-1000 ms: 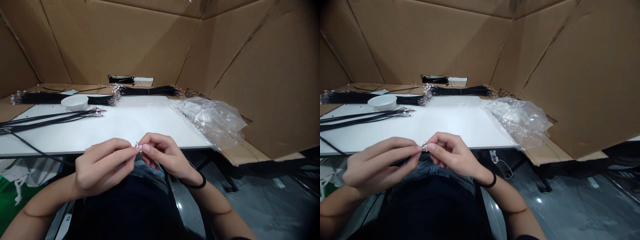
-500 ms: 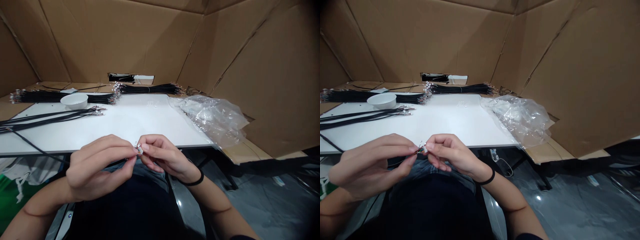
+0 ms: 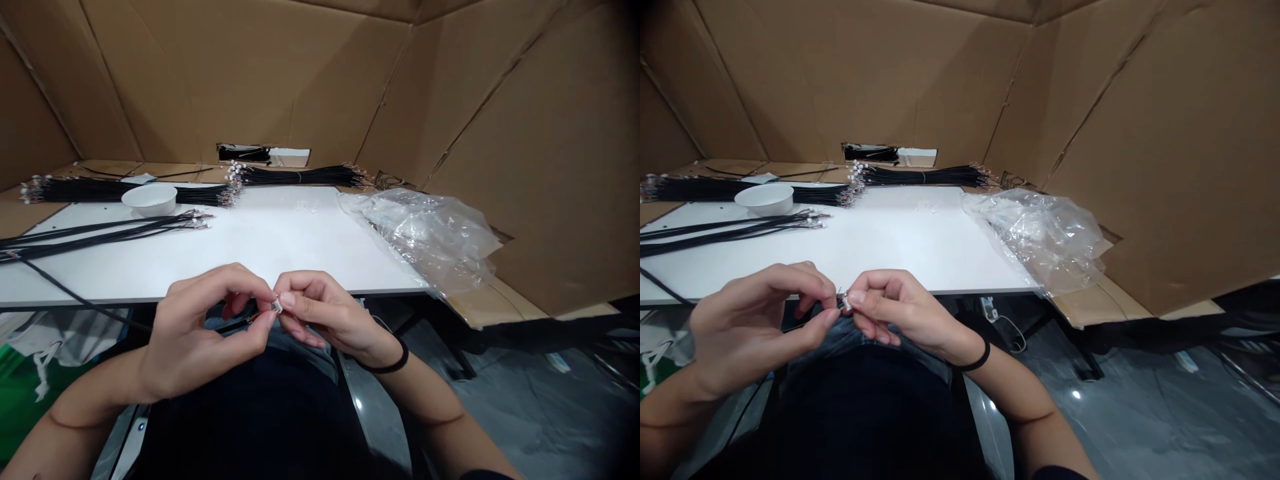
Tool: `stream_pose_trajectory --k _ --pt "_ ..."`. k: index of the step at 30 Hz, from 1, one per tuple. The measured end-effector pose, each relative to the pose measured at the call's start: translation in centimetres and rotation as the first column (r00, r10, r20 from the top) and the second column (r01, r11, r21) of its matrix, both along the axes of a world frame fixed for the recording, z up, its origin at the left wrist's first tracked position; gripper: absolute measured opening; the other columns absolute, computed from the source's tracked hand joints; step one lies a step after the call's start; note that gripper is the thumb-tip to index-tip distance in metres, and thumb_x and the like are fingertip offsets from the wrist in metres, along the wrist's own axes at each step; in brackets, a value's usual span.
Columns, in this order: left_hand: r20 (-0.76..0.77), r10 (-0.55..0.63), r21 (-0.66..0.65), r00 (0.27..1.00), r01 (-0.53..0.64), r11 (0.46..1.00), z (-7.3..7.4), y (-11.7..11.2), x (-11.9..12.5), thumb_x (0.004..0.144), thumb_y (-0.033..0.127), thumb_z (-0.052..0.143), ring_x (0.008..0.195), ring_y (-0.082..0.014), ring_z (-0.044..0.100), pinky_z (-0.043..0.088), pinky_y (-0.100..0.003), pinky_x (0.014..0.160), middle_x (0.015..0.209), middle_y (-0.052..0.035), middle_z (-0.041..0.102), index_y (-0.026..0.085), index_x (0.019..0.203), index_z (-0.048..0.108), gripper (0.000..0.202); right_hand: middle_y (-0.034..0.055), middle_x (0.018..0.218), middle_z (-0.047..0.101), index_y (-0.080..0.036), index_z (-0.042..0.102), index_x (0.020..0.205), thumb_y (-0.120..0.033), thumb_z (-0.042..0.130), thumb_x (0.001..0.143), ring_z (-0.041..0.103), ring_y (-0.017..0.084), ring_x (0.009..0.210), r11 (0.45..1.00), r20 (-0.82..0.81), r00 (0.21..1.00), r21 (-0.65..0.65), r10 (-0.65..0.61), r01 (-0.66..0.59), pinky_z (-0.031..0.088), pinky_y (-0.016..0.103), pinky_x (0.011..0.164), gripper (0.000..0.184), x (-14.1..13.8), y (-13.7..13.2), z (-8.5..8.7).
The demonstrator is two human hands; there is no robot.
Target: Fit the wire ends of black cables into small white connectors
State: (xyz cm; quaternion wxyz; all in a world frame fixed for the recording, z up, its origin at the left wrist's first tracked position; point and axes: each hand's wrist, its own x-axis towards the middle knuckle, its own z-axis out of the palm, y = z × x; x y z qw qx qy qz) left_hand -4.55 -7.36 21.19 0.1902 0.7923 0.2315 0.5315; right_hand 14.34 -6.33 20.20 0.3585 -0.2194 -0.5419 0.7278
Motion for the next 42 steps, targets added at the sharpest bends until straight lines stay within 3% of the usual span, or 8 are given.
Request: stream_pose_trajectory --k 6,12,19,29,36,42 --pt "-0.001 0.051 0.021 0.999 -0.051 0.999 0.1 -0.1 0.3 0.074 0.001 0.064 0.055 -0.0076 0.051 0.043 -0.021 0.049 0.068 0.0007 0.062 0.015 0.088 0.062 0.021 -0.0061 0.052 0.056 -0.012 0.060 0.079 -0.034 0.066 0.089 0.037 0.001 0.035 1.000 -0.020 1.000 -0.009 0.013 -0.014 0.027 0.011 0.033 0.024 -0.1 0.0 -0.1" --pt "-0.020 0.071 -0.044 0.997 -0.072 0.996 0.2 -0.3 0.2 0.073 0.001 0.064 0.055 -0.0064 0.049 0.042 -0.018 0.047 0.067 0.0017 0.062 0.016 0.089 0.062 0.022 -0.0061 0.051 0.056 -0.013 0.060 0.079 -0.036 0.067 0.087 0.036 0.001 0.034 1.000 0.001 1.000 -0.014 0.005 -0.005 0.027 0.012 0.033 0.025 -0.2 0.0 0.0" --pt "0.004 -0.023 -0.117 1.000 0.023 0.993 0.2 -0.2 0.0 0.070 -0.004 0.064 0.050 -0.0035 0.047 0.037 -0.013 0.041 0.068 0.0027 0.063 0.016 0.095 0.063 0.032 -0.0059 0.052 0.056 -0.014 0.058 0.076 -0.034 0.065 0.089 0.037 0.001 0.035 1.000 -0.006 1.000 -0.001 0.012 -0.012 0.027 0.011 0.033 0.025 -0.1 0.0 -0.3" --pt "0.005 -0.051 -0.232 0.999 0.051 0.971 0.4 -0.1 -0.1 0.070 -0.005 0.062 0.047 -0.0027 0.042 0.036 -0.012 0.039 0.068 0.0043 0.062 0.017 0.095 0.063 0.034 -0.0059 0.054 0.055 -0.014 0.060 0.078 -0.036 0.066 0.089 0.038 0.001 0.036 0.996 0.039 0.999 0.088 -0.026 0.023 0.028 0.012 0.034 0.025 -0.2 0.0 -0.3" --pt "-0.043 0.042 -0.132 0.998 -0.047 0.990 0.3 -0.1 -0.2 0.077 0.004 0.067 0.055 -0.0047 0.051 0.046 -0.015 0.048 0.076 0.0013 0.065 0.015 0.100 0.062 0.027 -0.0057 0.053 0.054 -0.014 0.060 0.075 -0.034 0.073 0.083 0.040 0.003 0.039 0.966 0.144 0.970 0.199 -0.198 0.168 0.029 0.014 0.037 0.025 0.0 -0.3 0.4" --pt "-0.250 0.115 0.062 0.961 -0.103 0.993 0.6 0.4 -0.7 0.082 0.008 0.068 0.062 -0.0063 0.055 0.046 -0.019 0.059 0.071 0.0013 0.064 0.015 0.080 0.063 0.008 -0.0055 0.052 0.052 -0.015 0.058 0.073 -0.045 0.069 0.084 0.041 0.003 0.039 0.936 0.166 0.945 0.264 -0.281 0.232 0.028 0.015 0.037 0.034 0.1 -0.1 0.6"
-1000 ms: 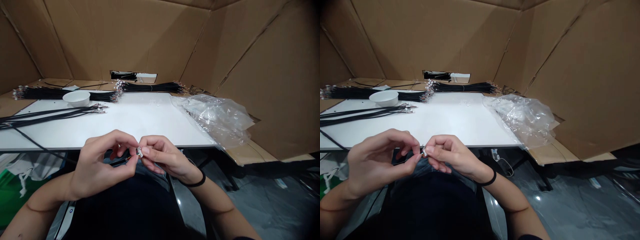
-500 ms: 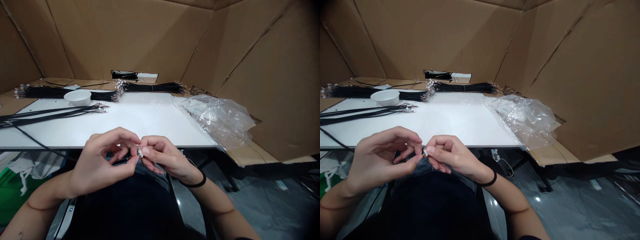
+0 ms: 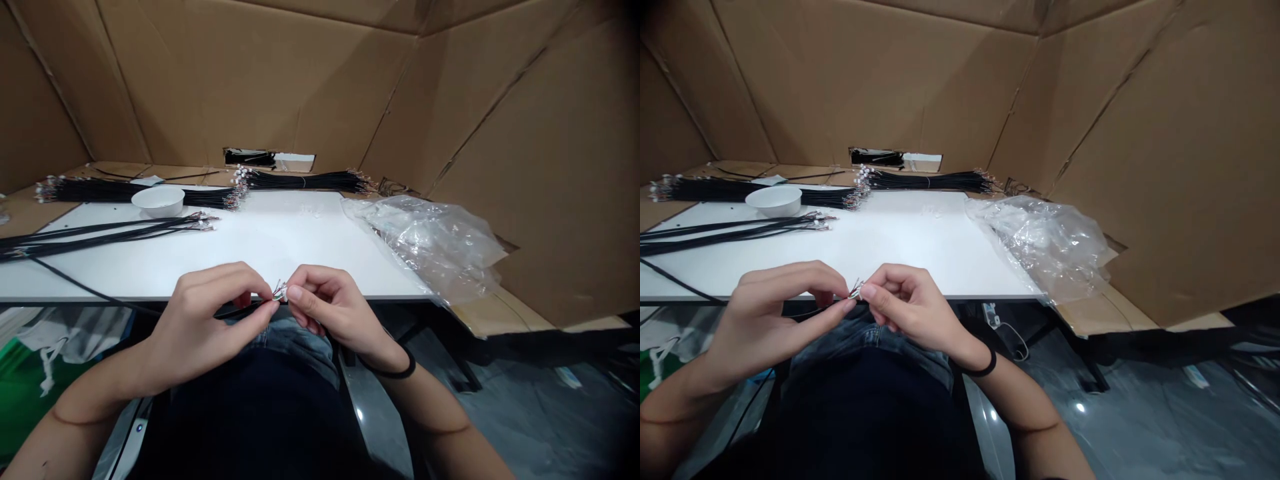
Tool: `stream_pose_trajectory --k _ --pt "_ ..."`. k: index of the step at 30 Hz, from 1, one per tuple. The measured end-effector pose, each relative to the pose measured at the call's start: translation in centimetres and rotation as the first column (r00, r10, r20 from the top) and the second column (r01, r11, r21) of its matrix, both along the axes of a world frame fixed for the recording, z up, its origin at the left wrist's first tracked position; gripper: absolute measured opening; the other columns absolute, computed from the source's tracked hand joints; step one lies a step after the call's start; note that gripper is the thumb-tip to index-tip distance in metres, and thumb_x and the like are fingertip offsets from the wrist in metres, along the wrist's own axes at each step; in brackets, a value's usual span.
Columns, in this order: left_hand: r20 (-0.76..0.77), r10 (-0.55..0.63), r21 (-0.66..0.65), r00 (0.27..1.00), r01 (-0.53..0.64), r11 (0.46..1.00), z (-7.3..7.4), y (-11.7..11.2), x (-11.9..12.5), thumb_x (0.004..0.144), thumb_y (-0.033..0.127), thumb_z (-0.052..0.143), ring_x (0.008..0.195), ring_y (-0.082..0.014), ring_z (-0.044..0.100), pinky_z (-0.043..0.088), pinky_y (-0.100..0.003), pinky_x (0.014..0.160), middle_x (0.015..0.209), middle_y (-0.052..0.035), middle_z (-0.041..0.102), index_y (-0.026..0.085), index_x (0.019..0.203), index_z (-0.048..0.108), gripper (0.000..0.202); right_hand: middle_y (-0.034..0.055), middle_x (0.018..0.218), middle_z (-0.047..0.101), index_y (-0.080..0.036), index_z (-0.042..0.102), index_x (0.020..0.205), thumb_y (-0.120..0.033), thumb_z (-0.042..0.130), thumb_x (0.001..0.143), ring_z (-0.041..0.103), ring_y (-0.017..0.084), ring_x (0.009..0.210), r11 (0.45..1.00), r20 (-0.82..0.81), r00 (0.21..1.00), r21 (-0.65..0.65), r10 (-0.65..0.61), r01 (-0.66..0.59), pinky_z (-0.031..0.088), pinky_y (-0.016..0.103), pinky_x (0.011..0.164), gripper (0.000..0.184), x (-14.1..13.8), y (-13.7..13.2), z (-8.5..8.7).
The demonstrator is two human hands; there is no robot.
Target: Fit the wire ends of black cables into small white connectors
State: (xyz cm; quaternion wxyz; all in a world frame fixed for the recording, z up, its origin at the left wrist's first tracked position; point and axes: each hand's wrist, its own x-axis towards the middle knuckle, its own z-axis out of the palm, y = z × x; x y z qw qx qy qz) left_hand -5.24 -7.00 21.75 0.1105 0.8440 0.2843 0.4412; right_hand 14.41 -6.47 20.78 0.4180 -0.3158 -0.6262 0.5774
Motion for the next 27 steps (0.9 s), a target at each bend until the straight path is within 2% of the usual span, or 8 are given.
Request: stream_pose_trajectory --k 5,13,22,27 --pt "-0.018 0.000 0.069 1.000 0.002 0.998 -0.14 0.21 -0.04 0.087 0.009 0.065 0.068 -0.0061 0.060 0.046 -0.017 0.067 0.076 0.0018 0.067 0.015 0.085 0.061 0.008 -0.0053 0.051 0.052 -0.015 0.058 0.071 -0.049 0.070 0.083 0.040 0.003 0.039 0.998 0.016 0.999 0.033 -0.052 0.052 0.029 0.016 0.037 0.038 0.00 0.13 0.12" --pt "-0.136 -0.087 -0.025 0.987 0.085 0.996 -0.08 0.33 -0.11 0.092 0.006 0.054 0.070 -0.0071 0.052 0.042 -0.019 0.065 0.079 0.0016 0.057 0.015 0.089 0.056 0.010 -0.0054 0.047 0.051 -0.014 0.060 0.067 -0.042 0.078 0.075 0.039 0.004 0.039 0.989 0.061 0.989 0.073 -0.137 0.132 0.026 0.016 0.038 0.035 -0.14 0.04 0.11" --pt "-0.209 -0.100 0.033 0.973 0.109 0.993 -0.34 0.38 -0.43 0.093 0.007 0.053 0.069 -0.0071 0.049 0.038 -0.019 0.063 0.078 0.0025 0.053 0.016 0.091 0.053 0.010 -0.0048 0.048 0.052 -0.013 0.063 0.068 -0.042 0.078 0.076 0.041 0.004 0.040 0.984 0.112 0.982 0.113 -0.150 0.138 0.030 0.017 0.039 0.033 -0.16 0.07 -0.17" --pt "-0.222 -0.108 0.024 0.969 0.116 0.993 -0.42 0.45 -0.52 0.094 0.008 0.052 0.069 -0.0080 0.048 0.037 -0.020 0.063 0.079 0.0016 0.053 0.016 0.092 0.054 0.008 -0.0032 0.051 0.055 -0.014 0.065 0.071 -0.041 0.075 0.080 0.047 0.007 0.043 0.970 0.147 0.973 0.194 -0.180 0.150 0.033 0.017 0.040 0.030 -0.15 -0.06 -0.46"
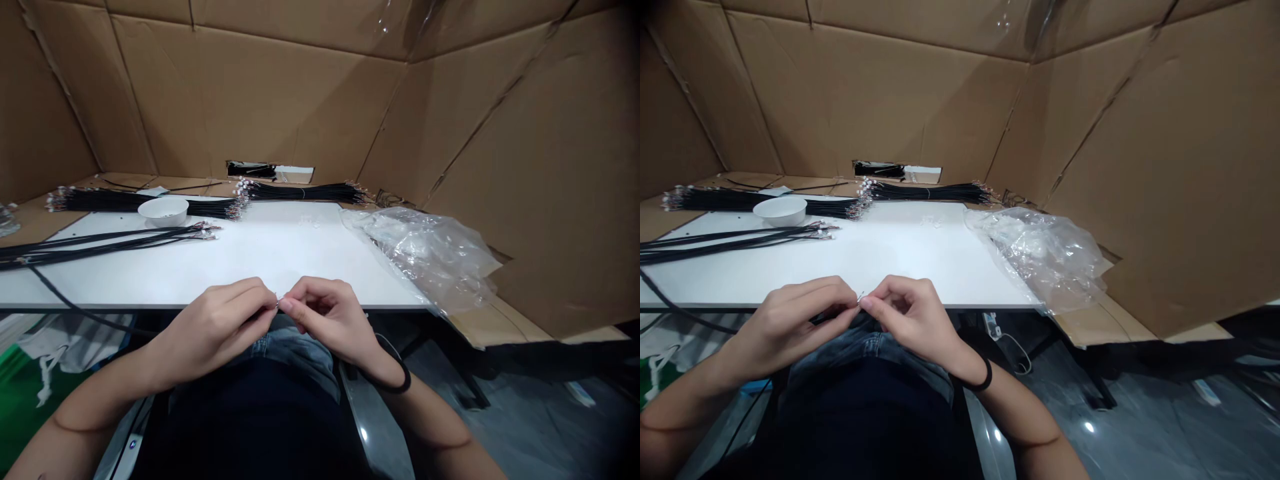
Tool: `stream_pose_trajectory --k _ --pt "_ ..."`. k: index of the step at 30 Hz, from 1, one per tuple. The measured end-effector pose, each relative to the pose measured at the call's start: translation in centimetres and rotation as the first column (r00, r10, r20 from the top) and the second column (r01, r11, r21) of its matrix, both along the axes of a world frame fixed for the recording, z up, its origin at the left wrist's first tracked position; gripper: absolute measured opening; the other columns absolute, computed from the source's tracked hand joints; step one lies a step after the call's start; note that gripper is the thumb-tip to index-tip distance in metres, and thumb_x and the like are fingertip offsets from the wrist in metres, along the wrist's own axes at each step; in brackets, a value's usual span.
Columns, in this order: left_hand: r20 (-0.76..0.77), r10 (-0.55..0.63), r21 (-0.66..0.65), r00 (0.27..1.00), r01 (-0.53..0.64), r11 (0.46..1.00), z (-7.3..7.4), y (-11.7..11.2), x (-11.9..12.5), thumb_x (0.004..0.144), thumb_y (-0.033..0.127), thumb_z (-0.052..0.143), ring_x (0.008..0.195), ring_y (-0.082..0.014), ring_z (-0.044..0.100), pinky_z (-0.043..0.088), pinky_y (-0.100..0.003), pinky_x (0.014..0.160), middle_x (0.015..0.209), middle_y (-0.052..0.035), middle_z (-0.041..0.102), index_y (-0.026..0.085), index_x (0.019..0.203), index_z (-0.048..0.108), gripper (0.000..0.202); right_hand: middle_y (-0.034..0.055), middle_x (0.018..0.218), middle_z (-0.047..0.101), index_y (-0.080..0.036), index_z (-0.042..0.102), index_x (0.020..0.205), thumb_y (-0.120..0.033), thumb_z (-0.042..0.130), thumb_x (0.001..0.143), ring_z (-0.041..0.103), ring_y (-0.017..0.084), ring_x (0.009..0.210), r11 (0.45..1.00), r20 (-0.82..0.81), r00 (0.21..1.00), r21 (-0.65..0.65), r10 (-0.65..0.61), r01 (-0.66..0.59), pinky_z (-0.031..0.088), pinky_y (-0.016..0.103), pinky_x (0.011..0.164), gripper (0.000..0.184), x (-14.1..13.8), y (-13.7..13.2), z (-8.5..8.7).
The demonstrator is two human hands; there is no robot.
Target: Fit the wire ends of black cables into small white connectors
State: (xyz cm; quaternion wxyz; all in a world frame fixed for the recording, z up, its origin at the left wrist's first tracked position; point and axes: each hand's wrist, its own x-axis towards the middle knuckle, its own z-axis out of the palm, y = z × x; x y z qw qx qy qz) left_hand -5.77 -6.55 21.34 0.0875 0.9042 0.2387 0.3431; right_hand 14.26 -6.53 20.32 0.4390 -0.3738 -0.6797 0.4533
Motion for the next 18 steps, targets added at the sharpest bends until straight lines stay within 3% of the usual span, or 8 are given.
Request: stream_pose_trajectory --k 5,11,14,18 --pt "-0.012 -0.006 0.033 1.000 0.007 0.999 0.0 0.1 -0.3 0.094 0.008 0.052 0.070 -0.0081 0.049 0.037 -0.020 0.063 0.081 0.0011 0.054 0.015 0.093 0.054 0.008 -0.0033 0.053 0.054 -0.013 0.066 0.073 -0.029 0.070 0.085 0.045 0.006 0.044 0.973 0.070 0.996 0.227 -0.060 0.043 0.032 0.018 0.041 0.021 -0.1 -0.3 -0.3" --pt "-0.055 -0.004 0.046 0.998 0.007 0.999 -0.1 0.3 -0.3 0.095 0.008 0.050 0.072 -0.0093 0.052 0.040 -0.021 0.065 0.083 -0.0007 0.057 0.015 0.095 0.054 0.008 -0.0008 0.058 0.059 -0.013 0.065 0.074 -0.019 0.061 0.090 0.044 0.006 0.049 0.857 0.151 0.977 0.513 -0.150 0.052 0.036 0.019 0.048 0.018 -0.1 -0.5 -0.6" --pt "-0.006 -0.006 0.069 1.000 0.007 0.998 0.0 0.4 -0.1 0.094 0.007 0.053 0.072 -0.0092 0.053 0.041 -0.021 0.064 0.083 -0.0008 0.058 0.015 0.095 0.056 0.009 0.0002 0.060 0.062 -0.014 0.067 0.075 -0.023 0.061 0.091 0.048 0.007 0.049 0.893 0.144 0.983 0.449 -0.114 0.038 0.038 0.019 0.047 0.019 0.1 -0.3 -0.3" --pt "0.105 -0.001 0.006 0.994 0.000 1.000 0.2 0.4 0.2 0.091 0.007 0.058 0.071 -0.0082 0.056 0.045 -0.020 0.065 0.081 -0.0002 0.062 0.016 0.093 0.059 0.009 -0.0020 0.053 0.056 -0.014 0.068 0.076 -0.037 0.068 0.087 0.047 0.007 0.044 0.989 0.041 0.999 0.148 0.009 -0.015 0.036 0.018 0.041 0.025 0.4 -0.1 0.5"
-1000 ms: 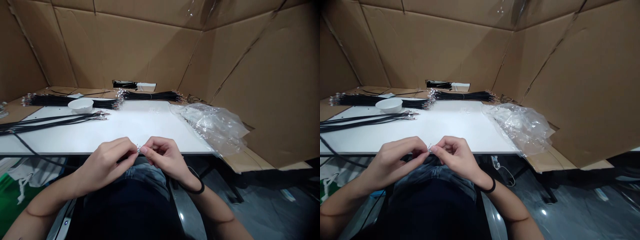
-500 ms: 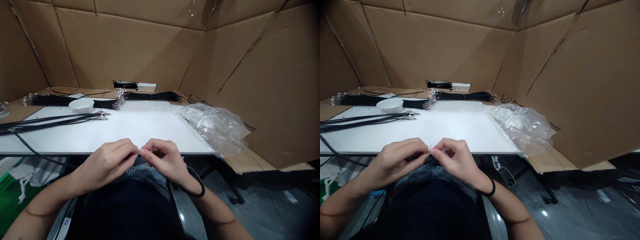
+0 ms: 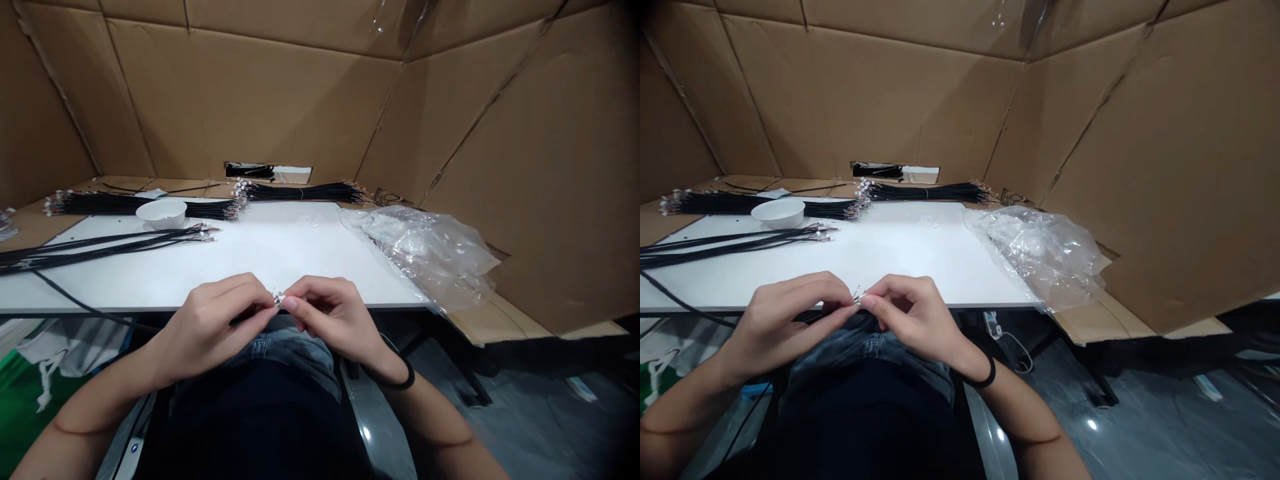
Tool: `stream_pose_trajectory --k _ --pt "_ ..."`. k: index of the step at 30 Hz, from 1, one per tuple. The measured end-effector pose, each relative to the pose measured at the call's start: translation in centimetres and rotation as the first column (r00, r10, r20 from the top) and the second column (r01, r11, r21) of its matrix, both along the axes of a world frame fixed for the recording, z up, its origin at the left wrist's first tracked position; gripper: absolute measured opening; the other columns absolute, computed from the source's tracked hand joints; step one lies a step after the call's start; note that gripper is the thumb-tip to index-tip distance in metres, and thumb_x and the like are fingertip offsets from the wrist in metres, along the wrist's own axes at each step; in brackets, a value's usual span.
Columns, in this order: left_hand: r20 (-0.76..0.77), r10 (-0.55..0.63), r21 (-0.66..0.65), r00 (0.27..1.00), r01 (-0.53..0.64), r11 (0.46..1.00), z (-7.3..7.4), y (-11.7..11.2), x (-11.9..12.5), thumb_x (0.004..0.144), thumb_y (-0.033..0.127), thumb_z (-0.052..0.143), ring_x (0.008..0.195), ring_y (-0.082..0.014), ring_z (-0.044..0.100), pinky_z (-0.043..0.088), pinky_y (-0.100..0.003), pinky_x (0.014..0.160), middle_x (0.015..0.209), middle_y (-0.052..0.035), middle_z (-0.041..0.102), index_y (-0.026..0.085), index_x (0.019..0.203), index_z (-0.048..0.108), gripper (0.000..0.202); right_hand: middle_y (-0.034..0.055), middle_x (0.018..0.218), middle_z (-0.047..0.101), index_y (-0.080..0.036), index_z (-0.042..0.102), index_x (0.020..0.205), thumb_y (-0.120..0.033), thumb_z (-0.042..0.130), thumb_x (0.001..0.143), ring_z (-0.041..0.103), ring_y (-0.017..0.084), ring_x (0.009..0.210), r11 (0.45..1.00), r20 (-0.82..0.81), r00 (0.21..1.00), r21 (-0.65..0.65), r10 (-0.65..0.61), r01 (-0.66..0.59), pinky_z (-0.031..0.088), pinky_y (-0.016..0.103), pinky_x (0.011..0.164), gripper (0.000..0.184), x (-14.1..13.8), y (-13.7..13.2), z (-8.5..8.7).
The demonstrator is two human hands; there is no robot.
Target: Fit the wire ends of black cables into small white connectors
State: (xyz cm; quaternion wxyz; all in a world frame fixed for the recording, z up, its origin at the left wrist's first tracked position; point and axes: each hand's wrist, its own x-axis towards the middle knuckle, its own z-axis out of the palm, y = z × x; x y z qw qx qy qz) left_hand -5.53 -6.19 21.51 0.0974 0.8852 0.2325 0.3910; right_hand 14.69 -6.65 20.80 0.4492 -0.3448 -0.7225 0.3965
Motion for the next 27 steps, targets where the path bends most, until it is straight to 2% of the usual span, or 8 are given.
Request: stream_pose_trajectory --k 2,4,11,20,27 --pt "0.039 0.021 -0.068 0.999 -0.019 0.998 0.1 0.0 0.0 0.088 0.010 0.063 0.069 -0.0075 0.057 0.047 -0.019 0.065 0.081 0.0006 0.064 0.016 0.095 0.060 0.010 -0.0026 0.052 0.055 -0.014 0.069 0.078 -0.041 0.069 0.085 0.046 0.007 0.042 0.997 -0.058 0.998 -0.078 0.022 -0.026 0.035 0.018 0.039 0.028 0.1 0.0 0.3" --pt "0.074 0.050 -0.137 0.996 -0.039 0.990 0.3 0.0 0.0 0.085 0.012 0.066 0.067 -0.0069 0.058 0.049 -0.018 0.065 0.080 0.0015 0.065 0.017 0.099 0.061 0.015 -0.0021 0.053 0.056 -0.014 0.069 0.079 -0.041 0.070 0.085 0.047 0.007 0.042 0.997 -0.085 0.996 -0.075 0.014 -0.020 0.037 0.018 0.040 0.027 0.1 -0.1 0.4" --pt "0.189 0.054 -0.403 0.981 0.027 0.915 0.9 0.1 0.1 0.086 0.015 0.064 0.071 -0.0075 0.064 0.053 -0.016 0.067 0.081 0.0009 0.070 0.018 0.095 0.064 0.010 0.0014 0.063 0.066 -0.014 0.072 0.082 -0.025 0.066 0.088 0.054 0.007 0.045 0.993 -0.055 0.998 0.118 -0.009 0.015 0.044 0.019 0.043 0.014 0.2 -0.2 0.3" --pt "0.139 0.097 -0.466 0.986 -0.021 0.884 1.3 0.3 0.2 0.088 0.022 0.062 0.070 -0.0088 0.064 0.050 -0.016 0.064 0.078 0.0007 0.071 0.018 0.090 0.069 0.009 0.0039 0.073 0.073 -0.015 0.072 0.084 -0.023 0.067 0.087 0.062 0.009 0.050 0.981 -0.016 1.000 0.195 -0.016 0.019 0.049 0.018 0.045 0.009 0.3 -0.4 0.4" --pt "0.084 0.099 -0.447 0.992 -0.051 0.893 1.4 0.2 0.0 0.087 0.023 0.062 0.069 -0.0107 0.062 0.048 -0.019 0.063 0.075 -0.0001 0.071 0.017 0.079 0.071 0.014 0.0055 0.080 0.074 -0.015 0.071 0.087 -0.021 0.068 0.086 0.068 0.011 0.055 0.980 -0.046 0.999 0.200 -0.007 0.016 0.054 0.020 0.047 0.007 0.3 -0.4 0.2"
